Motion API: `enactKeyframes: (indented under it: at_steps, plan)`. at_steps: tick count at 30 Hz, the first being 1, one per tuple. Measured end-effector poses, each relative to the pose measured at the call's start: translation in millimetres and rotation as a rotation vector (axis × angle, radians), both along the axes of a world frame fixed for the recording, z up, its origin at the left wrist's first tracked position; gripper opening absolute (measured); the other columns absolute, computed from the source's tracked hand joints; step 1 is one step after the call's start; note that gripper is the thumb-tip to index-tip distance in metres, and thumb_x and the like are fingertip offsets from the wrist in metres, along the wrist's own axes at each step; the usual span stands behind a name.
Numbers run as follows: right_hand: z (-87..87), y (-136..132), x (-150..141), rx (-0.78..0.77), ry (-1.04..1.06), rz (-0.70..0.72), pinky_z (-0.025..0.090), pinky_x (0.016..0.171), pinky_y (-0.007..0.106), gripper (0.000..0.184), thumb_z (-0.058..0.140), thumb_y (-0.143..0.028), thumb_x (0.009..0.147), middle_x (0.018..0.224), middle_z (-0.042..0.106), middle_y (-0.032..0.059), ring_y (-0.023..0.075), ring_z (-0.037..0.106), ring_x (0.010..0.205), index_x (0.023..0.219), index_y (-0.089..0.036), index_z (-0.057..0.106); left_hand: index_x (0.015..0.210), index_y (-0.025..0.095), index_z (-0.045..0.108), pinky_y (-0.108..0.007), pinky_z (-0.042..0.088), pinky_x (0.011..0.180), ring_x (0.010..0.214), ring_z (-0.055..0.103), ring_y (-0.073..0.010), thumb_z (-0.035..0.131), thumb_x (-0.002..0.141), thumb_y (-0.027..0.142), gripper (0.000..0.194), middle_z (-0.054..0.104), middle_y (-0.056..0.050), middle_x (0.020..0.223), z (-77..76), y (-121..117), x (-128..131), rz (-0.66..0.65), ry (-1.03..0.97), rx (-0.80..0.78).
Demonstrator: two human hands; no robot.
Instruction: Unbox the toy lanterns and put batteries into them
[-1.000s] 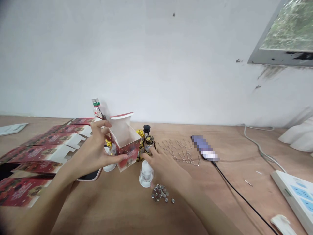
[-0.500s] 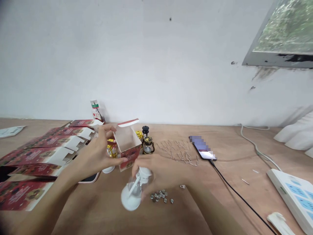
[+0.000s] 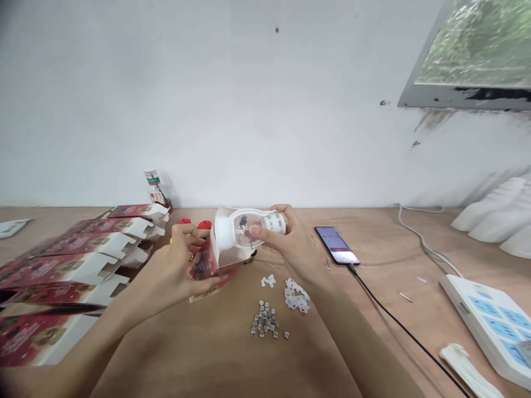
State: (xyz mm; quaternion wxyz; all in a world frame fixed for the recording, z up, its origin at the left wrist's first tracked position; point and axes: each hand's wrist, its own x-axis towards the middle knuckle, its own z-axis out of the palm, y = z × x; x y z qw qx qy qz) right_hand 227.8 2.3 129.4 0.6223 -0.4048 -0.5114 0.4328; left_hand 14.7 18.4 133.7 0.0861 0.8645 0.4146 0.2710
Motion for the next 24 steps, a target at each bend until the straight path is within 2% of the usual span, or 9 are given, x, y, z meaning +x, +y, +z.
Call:
enactKeyframes:
  at_steps: [4, 8, 10, 14, 18, 21, 24]
  plan:
    - [2.2, -3.0, 3.9, -0.042, -0.255, -0.121, 0.047, 0.062, 0.029, 0.056, 0.077, -0.039, 0.061, 0.076, 0.056, -0.0048, 0.0143, 0.057, 0.068, 0.104, -0.027, 0.043, 0.116, 0.019, 0.03, -0.035, 0.049, 0.062, 0.085, 0.066, -0.0285, 0.068, 0.067, 0.034, 0.063, 0.063, -0.012, 0.105, 3.3, -2.3, 0.8, 0.018, 0.036, -0.028]
    - [5.1, -9.6, -5.1, -0.043, -0.477, -0.245, 0.045, 0.058, 0.031, 0.065, 0.076, -0.041, 0.06, 0.077, 0.055, -0.0038, 0.0155, 0.056, 0.064, 0.109, -0.026, 0.037, 0.122, 0.024, 0.036, -0.035, 0.049, 0.067, 0.088, 0.065, -0.0263, 0.066, 0.068, 0.028, 0.063, 0.063, -0.007, 0.105, 2.6, -3.4, 4.6, -0.045, 0.096, -0.021]
    - [2.7, -10.8, -13.4, -0.018, -0.525, -0.259, 0.047, 0.06, 0.033, 0.062, 0.074, -0.039, 0.062, 0.083, 0.057, -0.0009, 0.0179, 0.059, 0.07, 0.109, -0.025, 0.036, 0.123, 0.025, 0.039, -0.033, 0.048, 0.066, 0.087, 0.064, -0.0249, 0.064, 0.07, 0.027, 0.059, 0.062, -0.005, 0.107, -0.3, -2.9, 7.4, -0.069, 0.139, -0.013]
    - [-8.9, -7.7, -24.8, 0.112, -0.564, -0.344, 0.049, 0.071, 0.039, 0.057, 0.07, -0.038, 0.067, 0.106, 0.056, 0.0068, 0.0229, 0.06, 0.087, 0.112, -0.024, 0.037, 0.128, 0.026, 0.036, -0.032, 0.047, 0.062, 0.083, 0.064, -0.024, 0.063, 0.07, 0.026, 0.064, 0.06, -0.007, 0.11, -5.6, -2.0, 11.5, -0.049, 0.153, 0.02]
    - [-16.4, -2.0, -22.5, 0.162, -0.552, -0.291, 0.05, 0.075, 0.041, 0.063, 0.068, -0.041, 0.071, 0.117, 0.052, 0.0094, 0.0248, 0.059, 0.096, 0.123, -0.026, 0.036, 0.118, 0.024, 0.041, -0.029, 0.044, 0.057, 0.075, 0.064, -0.0214, 0.063, 0.07, 0.029, 0.053, 0.062, -0.006, 0.102, -5.7, -2.9, 12.6, -0.013, 0.142, 0.012]
    - [-15.8, 0.0, -19.4, 0.167, -0.562, -0.232, 0.05, 0.075, 0.04, 0.059, 0.069, -0.04, 0.072, 0.115, 0.056, 0.008, 0.0235, 0.061, 0.093, 0.121, -0.025, 0.039, 0.112, 0.022, 0.038, -0.028, 0.042, 0.053, 0.067, 0.064, -0.0211, 0.065, 0.067, 0.033, 0.053, 0.064, -0.003, 0.088, -6.1, -3.6, 13.1, 0.042, 0.109, -0.011]
    - [-13.0, -2.3, -22.2, 0.19, -0.609, -0.253, 0.05, 0.074, 0.038, 0.054, 0.069, -0.038, 0.071, 0.11, 0.059, 0.0075, 0.0232, 0.061, 0.091, 0.116, -0.024, 0.043, 0.106, 0.02, 0.035, -0.028, 0.04, 0.05, 0.06, 0.063, -0.0213, 0.066, 0.065, 0.036, 0.054, 0.064, -0.001, 0.078, -8.1, -3.6, 14.3, 0.059, 0.083, -0.021]
